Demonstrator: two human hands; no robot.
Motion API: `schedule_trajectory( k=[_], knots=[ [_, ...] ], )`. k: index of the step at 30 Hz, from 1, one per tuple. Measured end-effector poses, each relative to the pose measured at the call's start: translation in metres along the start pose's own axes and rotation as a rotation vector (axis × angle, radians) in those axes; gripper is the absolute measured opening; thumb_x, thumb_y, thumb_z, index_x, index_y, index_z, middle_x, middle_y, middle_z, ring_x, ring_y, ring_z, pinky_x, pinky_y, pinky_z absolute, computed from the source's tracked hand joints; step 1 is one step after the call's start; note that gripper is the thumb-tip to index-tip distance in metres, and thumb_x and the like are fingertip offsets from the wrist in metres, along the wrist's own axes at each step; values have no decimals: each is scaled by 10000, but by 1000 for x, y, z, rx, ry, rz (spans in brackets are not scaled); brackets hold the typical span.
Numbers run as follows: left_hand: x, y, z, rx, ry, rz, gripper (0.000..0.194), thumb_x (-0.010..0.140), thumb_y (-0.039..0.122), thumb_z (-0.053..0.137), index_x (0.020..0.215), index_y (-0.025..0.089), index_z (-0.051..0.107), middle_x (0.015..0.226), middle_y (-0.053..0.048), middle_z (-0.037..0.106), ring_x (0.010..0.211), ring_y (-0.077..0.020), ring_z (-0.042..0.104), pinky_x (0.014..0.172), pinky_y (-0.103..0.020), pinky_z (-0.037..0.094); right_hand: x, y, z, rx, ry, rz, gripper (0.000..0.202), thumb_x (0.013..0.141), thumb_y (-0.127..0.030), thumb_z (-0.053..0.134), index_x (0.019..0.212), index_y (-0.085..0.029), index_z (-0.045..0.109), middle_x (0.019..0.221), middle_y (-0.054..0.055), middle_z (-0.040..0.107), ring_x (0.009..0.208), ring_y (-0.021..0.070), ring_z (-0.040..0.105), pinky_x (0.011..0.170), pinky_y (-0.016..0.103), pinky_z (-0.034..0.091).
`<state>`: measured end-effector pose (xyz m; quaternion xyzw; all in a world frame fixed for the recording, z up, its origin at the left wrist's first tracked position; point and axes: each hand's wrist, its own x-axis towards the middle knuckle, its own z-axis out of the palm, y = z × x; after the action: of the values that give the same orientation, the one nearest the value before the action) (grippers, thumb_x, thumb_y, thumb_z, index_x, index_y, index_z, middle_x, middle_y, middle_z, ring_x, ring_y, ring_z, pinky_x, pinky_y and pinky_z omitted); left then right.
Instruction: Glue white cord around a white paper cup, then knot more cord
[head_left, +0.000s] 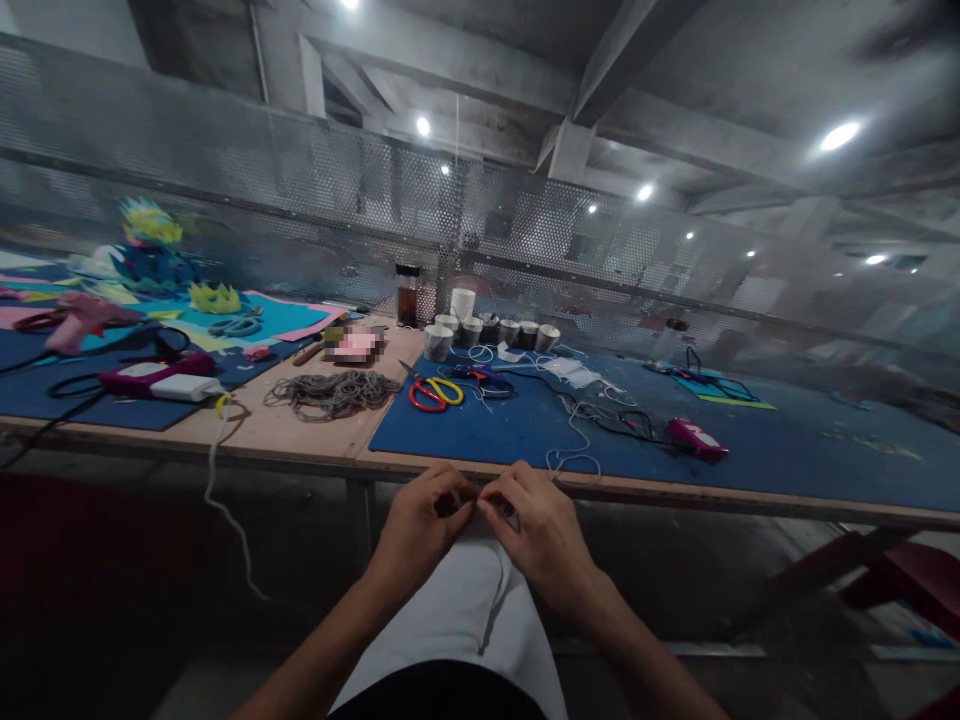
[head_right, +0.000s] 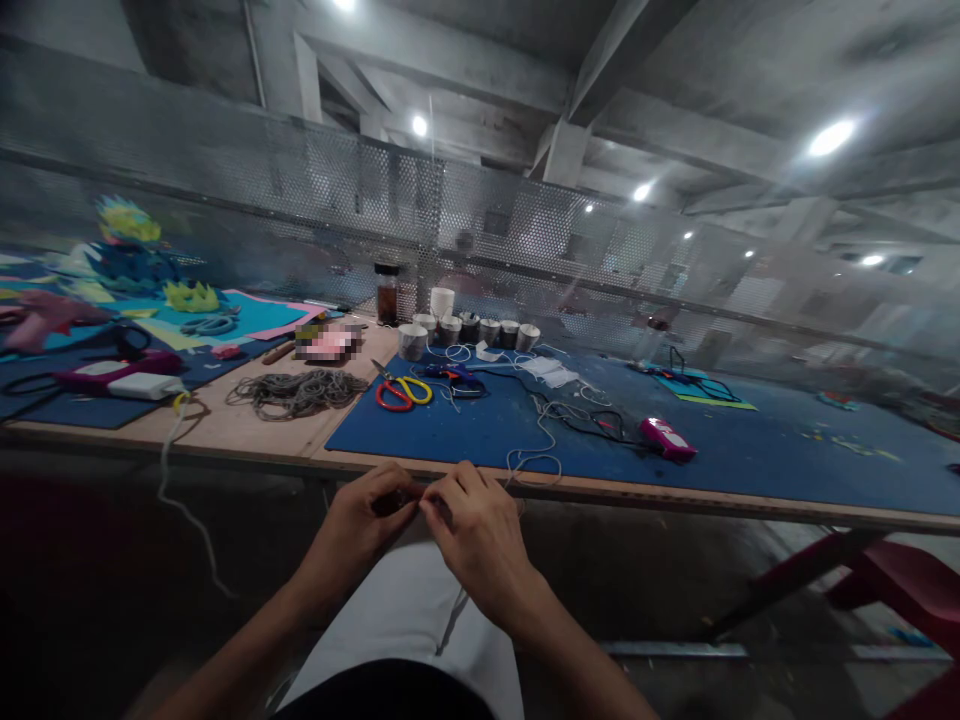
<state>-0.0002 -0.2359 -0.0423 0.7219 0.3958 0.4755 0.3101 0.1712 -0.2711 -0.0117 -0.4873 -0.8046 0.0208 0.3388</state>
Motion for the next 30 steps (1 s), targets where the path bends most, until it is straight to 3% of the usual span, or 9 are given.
schedule_trajectory(
  k=[3, 7, 9, 12, 16, 19, 23, 27, 30],
  knots=[
    [1, -1, -1, -73, -79, -14, 115, 807, 209, 656, 700, 167, 645, 725, 1, 573, 676, -131, 540, 617, -237, 394, 8, 4, -8, 147, -46, 61, 25, 892, -215, 626, 887, -206, 649, 897, 20, 601, 786, 154, 581, 714, 273, 425],
    [3, -4, -4, -388, -228, -201, 160, 757, 290, 715, 701, 150, 662, 672, 9, 576, 538, -105, 505, 509, -226, 378, 18, 14, -12, 425, -125, 168, 62, 882, -225, 637, 835, -191, 660, 840, -3, 635, 782, 134, 594, 694, 235, 430],
    [4, -4, -5, -502, -248, -294, 185, 729, 318, 747, 728, 146, 680, 596, 25, 565, 473, -90, 476, 473, -216, 350, 20, 19, -10, 513, -163, 208, 90, 884, -251, 634, 833, -184, 663, 821, -9, 650, 784, 135, 600, 701, 233, 434],
    [4, -2, -5, -594, -166, -381, 226, 675, 329, 798, 730, 140, 687, 512, 38, 545, 440, -81, 469, 460, -203, 318, 17, 22, -2, 550, -147, 239, 115, 894, -281, 622, 864, -179, 664, 815, -7, 661, 772, 138, 605, 701, 238, 440],
    [6, 1, -2, -649, 1, -430, 219, 652, 294, 814, 748, 135, 697, 588, 13, 616, 469, -81, 498, 473, -200, 337, 9, 16, 9, 449, -9, 191, 95, 914, -253, 594, 876, -184, 647, 831, 2, 648, 783, 140, 592, 723, 247, 439],
    [6, 1, 0, -586, 83, -385, 193, 671, 288, 799, 740, 137, 701, 641, -8, 653, 517, -99, 528, 510, -212, 385, 2, 10, 12, 307, 24, 90, 83, 930, -225, 569, 902, -195, 641, 865, 17, 634, 798, 152, 575, 743, 269, 433],
    [3, -2, 1, -313, 116, -226, 151, 760, 307, 728, 787, 160, 707, 673, -21, 661, 588, -140, 571, 548, -232, 421, -2, 3, 8, 49, 22, -29, 104, 943, -213, 539, 955, -210, 643, 913, 45, 618, 856, 190, 563, 781, 317, 415],
    [0, -2, -2, -45, 61, -27, 75, 804, 248, 675, 772, 184, 696, 765, -22, 656, 677, -148, 584, 622, -239, 427, 1, 3, -1, -47, -6, -60, 98, 936, -223, 557, 960, -217, 652, 927, 50, 610, 855, 195, 569, 781, 328, 414],
    [1, -1, -4, -20, -15, 25, 89, 797, 220, 669, 719, 180, 679, 715, -8, 616, 657, -137, 555, 613, -233, 407, 6, 8, -6, 60, -31, -23, 70, 913, -241, 603, 929, -215, 666, 913, 40, 611, 811, 172, 578, 742, 300, 430]
  ],
)
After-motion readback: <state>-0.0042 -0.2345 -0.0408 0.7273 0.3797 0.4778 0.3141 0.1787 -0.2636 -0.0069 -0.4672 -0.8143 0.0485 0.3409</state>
